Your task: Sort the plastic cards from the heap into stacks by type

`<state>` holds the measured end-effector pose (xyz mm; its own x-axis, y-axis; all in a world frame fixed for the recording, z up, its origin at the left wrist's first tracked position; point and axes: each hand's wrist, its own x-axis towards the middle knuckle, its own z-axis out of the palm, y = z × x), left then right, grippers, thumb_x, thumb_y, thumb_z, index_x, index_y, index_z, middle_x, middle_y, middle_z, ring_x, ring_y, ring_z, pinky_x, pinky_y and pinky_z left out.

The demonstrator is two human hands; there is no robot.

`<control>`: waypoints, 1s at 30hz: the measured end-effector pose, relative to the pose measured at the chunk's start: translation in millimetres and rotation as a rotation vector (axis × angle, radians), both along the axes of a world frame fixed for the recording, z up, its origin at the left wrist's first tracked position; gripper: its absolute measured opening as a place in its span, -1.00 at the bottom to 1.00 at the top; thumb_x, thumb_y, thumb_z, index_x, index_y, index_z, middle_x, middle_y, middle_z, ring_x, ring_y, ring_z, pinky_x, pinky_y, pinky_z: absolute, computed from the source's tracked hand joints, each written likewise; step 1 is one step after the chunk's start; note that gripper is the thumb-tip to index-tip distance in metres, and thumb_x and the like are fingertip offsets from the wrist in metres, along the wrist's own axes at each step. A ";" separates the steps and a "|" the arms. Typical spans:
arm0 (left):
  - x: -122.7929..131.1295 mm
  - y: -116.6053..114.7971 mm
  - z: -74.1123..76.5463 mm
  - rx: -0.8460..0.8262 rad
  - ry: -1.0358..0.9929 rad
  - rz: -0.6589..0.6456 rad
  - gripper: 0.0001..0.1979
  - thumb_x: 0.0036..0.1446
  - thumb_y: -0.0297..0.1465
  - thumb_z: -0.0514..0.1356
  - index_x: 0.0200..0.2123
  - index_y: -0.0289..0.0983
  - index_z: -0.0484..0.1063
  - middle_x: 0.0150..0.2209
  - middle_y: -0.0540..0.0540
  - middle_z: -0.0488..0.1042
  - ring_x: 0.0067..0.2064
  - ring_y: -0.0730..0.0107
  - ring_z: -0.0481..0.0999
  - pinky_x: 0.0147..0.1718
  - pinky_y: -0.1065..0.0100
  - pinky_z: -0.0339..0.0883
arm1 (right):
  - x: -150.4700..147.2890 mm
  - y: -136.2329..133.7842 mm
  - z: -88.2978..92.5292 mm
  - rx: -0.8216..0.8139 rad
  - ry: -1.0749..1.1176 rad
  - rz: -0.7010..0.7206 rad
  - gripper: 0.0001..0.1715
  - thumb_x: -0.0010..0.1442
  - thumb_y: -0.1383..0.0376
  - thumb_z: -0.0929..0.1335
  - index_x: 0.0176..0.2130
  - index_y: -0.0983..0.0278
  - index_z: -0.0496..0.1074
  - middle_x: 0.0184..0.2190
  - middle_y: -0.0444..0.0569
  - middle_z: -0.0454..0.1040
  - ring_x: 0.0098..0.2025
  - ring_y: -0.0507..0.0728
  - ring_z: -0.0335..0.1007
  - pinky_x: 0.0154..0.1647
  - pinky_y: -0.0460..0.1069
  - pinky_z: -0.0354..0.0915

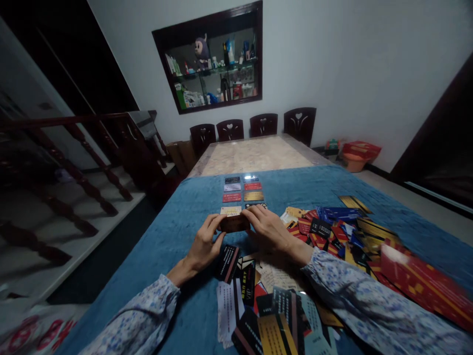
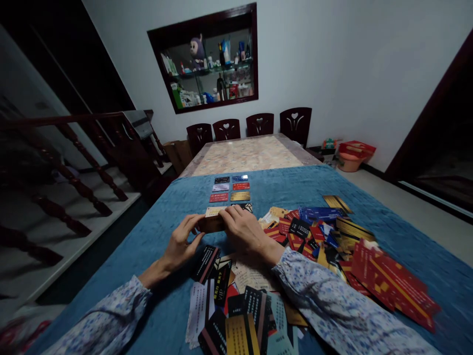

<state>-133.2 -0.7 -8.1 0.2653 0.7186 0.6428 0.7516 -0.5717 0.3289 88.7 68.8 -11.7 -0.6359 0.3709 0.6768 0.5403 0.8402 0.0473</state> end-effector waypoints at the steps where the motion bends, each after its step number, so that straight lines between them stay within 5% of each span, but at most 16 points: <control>1: -0.4 1.9 1.0 0.023 0.035 0.007 -0.54 0.20 -0.53 0.12 0.17 -0.22 0.26 0.04 -0.20 0.38 -0.04 0.26 0.50 -0.07 0.24 0.49 | 1.2 0.4 3.4 0.007 -0.003 -0.011 -0.63 0.21 0.43 0.28 0.03 0.34 0.34 -0.12 0.15 0.41 -0.12 0.23 0.28 -0.19 0.08 0.34; 8: -0.6 21.8 5.5 0.104 0.181 0.001 -0.43 0.20 -0.51 0.12 0.27 -0.25 0.14 0.06 -0.25 0.28 0.06 0.14 0.42 0.05 0.14 0.44 | 11.4 3.0 24.7 -0.048 -0.076 -0.091 -0.61 0.17 0.40 0.31 0.02 0.33 0.33 -0.11 0.17 0.39 -0.07 0.26 0.23 -0.21 0.08 0.38; 17: 5.5 55.6 14.3 0.077 0.322 -0.082 -0.44 0.16 -0.47 0.14 0.24 -0.33 0.18 0.08 -0.33 0.30 0.10 0.03 0.38 0.06 0.03 0.40 | 26.8 20.0 28.9 -0.146 -0.135 -0.114 -0.56 0.16 0.34 0.35 0.05 0.28 0.31 -0.02 0.15 0.35 0.01 0.25 0.18 -0.13 0.09 0.39; 25: 15.0 108.6 31.2 -0.141 0.385 -0.154 -0.52 0.11 -0.41 0.19 0.12 -0.30 0.28 0.05 -0.29 0.33 0.10 0.02 0.33 0.10 0.02 0.30 | 44.8 73.5 24.7 -0.280 -0.164 -0.065 -0.49 0.17 0.25 0.40 0.10 0.26 0.33 0.01 0.15 0.31 0.00 0.24 0.20 -0.11 0.11 0.37; 30: 22.0 145.8 28.9 -0.212 0.454 -0.148 -0.60 0.13 -0.40 0.19 0.06 -0.32 0.33 0.03 -0.28 0.33 0.07 0.06 0.33 0.08 0.08 0.28 | 51.2 115.3 14.1 -0.344 -0.149 -0.026 -0.54 0.11 0.29 0.44 0.02 0.31 0.42 -0.05 0.14 0.36 -0.04 0.23 0.26 -0.01 0.14 0.30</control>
<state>-111.2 145.1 20.8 0.5925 0.7540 0.2835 0.7613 -0.6392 0.1088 139.9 184.1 2.4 -0.7053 0.5779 0.4107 0.5700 0.8067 -0.1563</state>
